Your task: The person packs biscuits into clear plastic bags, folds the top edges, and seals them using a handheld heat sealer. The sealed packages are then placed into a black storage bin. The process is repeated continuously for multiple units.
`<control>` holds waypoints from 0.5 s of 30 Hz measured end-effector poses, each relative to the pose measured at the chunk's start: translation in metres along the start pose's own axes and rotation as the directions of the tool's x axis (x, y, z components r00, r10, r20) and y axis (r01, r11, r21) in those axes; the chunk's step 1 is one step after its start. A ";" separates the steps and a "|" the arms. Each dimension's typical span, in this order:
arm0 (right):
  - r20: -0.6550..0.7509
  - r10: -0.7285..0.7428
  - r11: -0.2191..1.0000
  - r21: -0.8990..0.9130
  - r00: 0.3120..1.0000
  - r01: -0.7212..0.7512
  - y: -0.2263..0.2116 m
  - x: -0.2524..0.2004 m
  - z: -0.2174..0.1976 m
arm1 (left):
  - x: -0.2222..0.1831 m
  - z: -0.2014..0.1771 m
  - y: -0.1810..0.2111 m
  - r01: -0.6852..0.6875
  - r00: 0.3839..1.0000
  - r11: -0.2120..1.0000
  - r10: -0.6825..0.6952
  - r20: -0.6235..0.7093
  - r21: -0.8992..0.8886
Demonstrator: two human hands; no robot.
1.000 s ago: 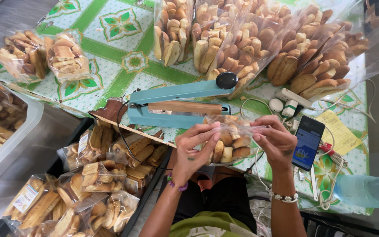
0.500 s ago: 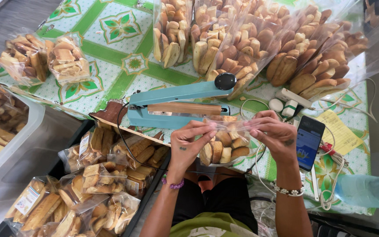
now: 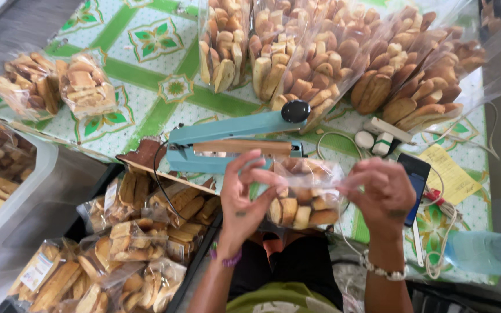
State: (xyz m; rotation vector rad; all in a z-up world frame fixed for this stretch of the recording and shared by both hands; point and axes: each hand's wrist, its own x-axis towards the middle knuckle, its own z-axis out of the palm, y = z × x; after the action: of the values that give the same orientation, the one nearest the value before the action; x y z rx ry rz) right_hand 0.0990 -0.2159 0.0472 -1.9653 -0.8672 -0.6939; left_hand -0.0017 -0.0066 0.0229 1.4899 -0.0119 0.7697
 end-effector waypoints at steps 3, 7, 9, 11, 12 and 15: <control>0.023 0.057 0.982 0.179 0.998 -0.060 0.000 -0.011 0.004 | -0.001 0.000 -0.006 0.110 0.994 0.994 -0.110 0.008 0.008; 0.102 0.353 0.747 0.568 0.930 -0.345 0.006 -0.020 0.018 | 0.006 0.003 -0.010 0.024 0.997 0.999 -0.021 0.068 -0.036; 0.106 0.375 0.707 0.610 0.921 -0.358 0.007 -0.029 0.020 | 0.003 0.003 -0.011 -0.034 0.990 0.997 0.025 0.137 0.063; 0.133 0.390 0.684 0.621 0.911 -0.383 0.010 -0.032 0.022 | 0.006 0.001 -0.012 -0.086 0.980 0.942 0.021 0.199 0.325; 0.156 0.399 0.682 0.608 0.904 -0.406 0.011 -0.032 0.020 | 0.008 0.003 -0.014 -0.095 0.978 0.932 0.023 0.207 0.349; 0.231 0.309 0.650 0.657 0.923 -0.382 0.014 -0.031 0.013 | 0.014 0.013 -0.021 -0.090 0.978 0.929 0.015 0.208 0.359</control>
State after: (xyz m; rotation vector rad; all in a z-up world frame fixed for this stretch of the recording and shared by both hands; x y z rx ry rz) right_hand 0.0928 -0.2200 0.0114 -1.4035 -0.6412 -0.0051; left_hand 0.0244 -0.0093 0.0127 1.9292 -0.0648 0.6839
